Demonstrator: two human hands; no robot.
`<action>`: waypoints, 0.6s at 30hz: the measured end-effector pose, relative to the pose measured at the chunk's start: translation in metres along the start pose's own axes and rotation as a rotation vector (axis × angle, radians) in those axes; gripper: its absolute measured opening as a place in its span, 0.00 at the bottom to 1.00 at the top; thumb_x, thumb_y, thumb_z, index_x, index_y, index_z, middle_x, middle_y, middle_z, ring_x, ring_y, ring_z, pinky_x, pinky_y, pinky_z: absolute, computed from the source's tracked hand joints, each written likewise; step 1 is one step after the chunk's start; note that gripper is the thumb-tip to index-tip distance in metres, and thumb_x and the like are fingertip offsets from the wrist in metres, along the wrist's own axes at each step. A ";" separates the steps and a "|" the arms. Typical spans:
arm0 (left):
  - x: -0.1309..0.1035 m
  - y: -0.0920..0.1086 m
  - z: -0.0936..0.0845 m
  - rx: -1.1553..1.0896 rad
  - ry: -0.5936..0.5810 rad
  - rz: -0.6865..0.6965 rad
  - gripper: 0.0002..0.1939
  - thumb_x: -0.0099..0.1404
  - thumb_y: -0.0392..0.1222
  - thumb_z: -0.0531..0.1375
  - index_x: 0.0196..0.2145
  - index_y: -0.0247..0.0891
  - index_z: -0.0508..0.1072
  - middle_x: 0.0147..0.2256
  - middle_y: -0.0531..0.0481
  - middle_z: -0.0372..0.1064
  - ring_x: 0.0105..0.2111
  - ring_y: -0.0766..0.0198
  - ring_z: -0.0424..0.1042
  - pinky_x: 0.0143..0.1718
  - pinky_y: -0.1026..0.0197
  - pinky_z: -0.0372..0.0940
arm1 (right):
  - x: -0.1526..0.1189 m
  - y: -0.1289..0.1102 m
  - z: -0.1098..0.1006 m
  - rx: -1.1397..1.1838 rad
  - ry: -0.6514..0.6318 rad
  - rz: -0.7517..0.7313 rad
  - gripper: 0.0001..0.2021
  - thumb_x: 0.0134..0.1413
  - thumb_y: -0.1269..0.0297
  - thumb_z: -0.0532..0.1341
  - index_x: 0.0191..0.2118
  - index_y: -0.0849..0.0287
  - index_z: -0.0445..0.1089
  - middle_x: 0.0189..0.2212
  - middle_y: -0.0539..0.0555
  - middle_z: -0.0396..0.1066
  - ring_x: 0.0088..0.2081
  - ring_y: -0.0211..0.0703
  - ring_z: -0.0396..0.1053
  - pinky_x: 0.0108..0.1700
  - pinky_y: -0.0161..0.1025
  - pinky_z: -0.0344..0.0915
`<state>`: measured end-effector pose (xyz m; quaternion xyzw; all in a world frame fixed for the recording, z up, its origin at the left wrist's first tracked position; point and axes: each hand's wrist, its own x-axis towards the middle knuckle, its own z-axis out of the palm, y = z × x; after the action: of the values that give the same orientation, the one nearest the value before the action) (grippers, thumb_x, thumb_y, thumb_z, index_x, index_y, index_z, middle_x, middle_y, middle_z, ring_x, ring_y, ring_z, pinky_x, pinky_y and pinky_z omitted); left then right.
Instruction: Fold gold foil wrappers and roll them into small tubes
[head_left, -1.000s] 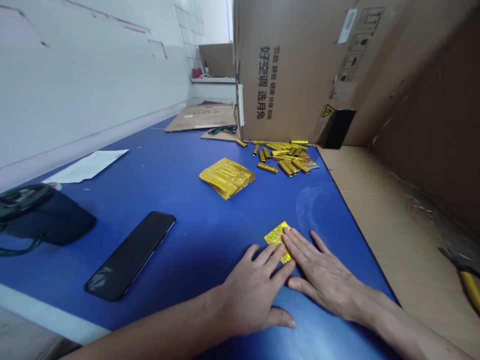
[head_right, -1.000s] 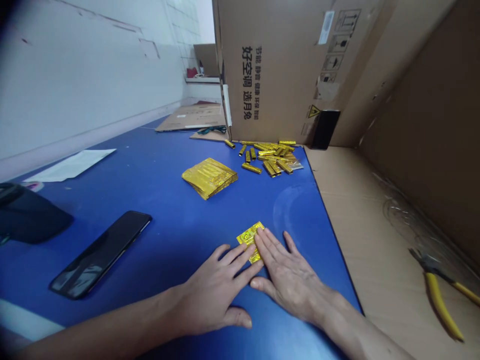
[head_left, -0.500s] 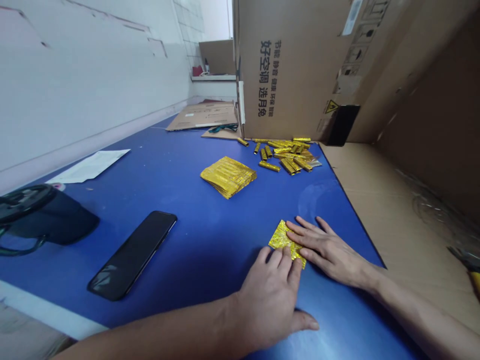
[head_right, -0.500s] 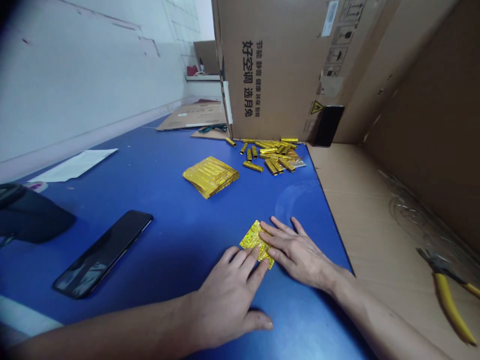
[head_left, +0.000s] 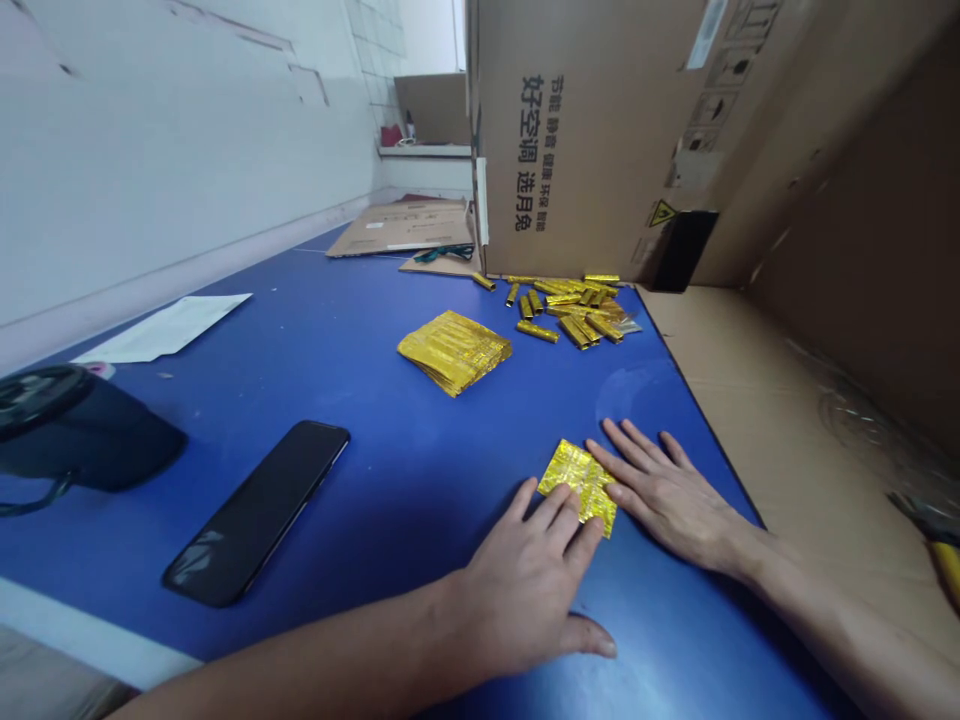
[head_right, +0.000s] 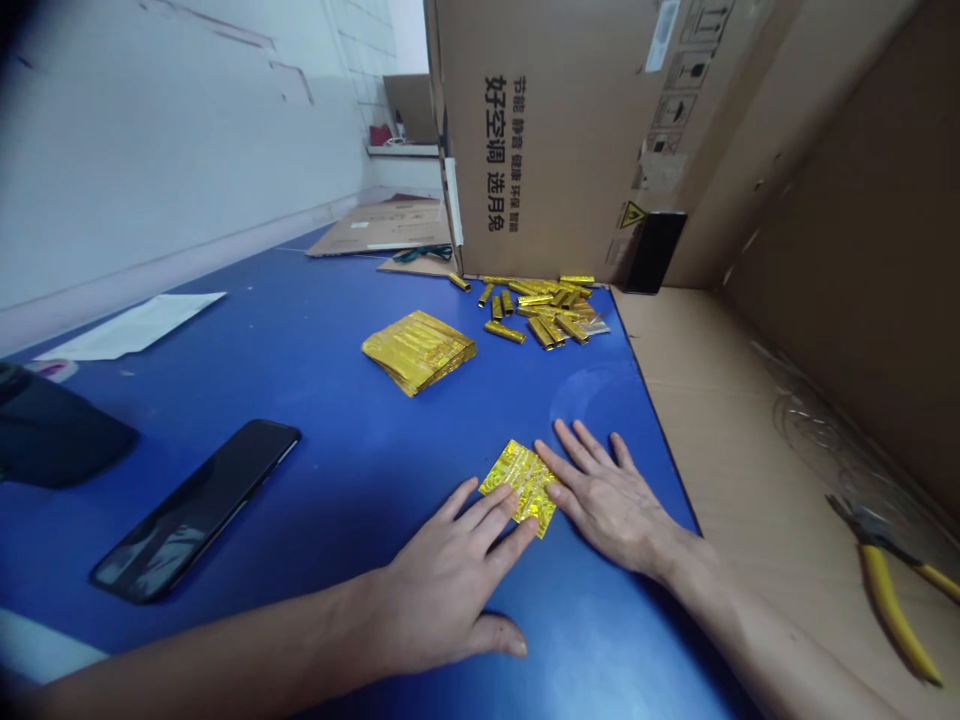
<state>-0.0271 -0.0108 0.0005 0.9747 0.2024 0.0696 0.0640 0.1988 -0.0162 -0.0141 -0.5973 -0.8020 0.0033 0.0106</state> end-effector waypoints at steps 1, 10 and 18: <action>0.000 0.001 0.000 -0.002 0.004 -0.003 0.39 0.54 0.67 0.46 0.53 0.33 0.55 0.52 0.39 0.55 0.55 0.53 0.48 0.54 0.48 0.39 | 0.001 0.002 0.000 -0.017 0.021 0.058 0.22 0.58 0.54 0.43 0.58 0.48 0.47 0.60 0.55 0.41 0.59 0.54 0.36 0.52 0.62 0.43; 0.001 -0.001 0.001 -0.064 -0.006 -0.002 0.42 0.51 0.66 0.51 0.55 0.32 0.53 0.53 0.36 0.52 0.55 0.50 0.48 0.54 0.52 0.42 | 0.028 -0.027 -0.007 -0.009 0.044 0.017 0.33 0.53 0.44 0.42 0.60 0.58 0.40 0.60 0.60 0.37 0.59 0.53 0.33 0.53 0.61 0.40; 0.002 -0.003 -0.004 -0.098 0.000 -0.006 0.41 0.49 0.66 0.52 0.53 0.34 0.56 0.51 0.38 0.55 0.52 0.51 0.52 0.53 0.53 0.45 | 0.053 -0.012 0.002 -0.017 -0.016 0.105 0.34 0.52 0.42 0.38 0.60 0.58 0.42 0.60 0.62 0.37 0.59 0.54 0.33 0.53 0.62 0.40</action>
<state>-0.0271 -0.0071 0.0039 0.9698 0.2017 0.0794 0.1118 0.1724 0.0309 -0.0150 -0.6384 -0.7697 0.0019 -0.0012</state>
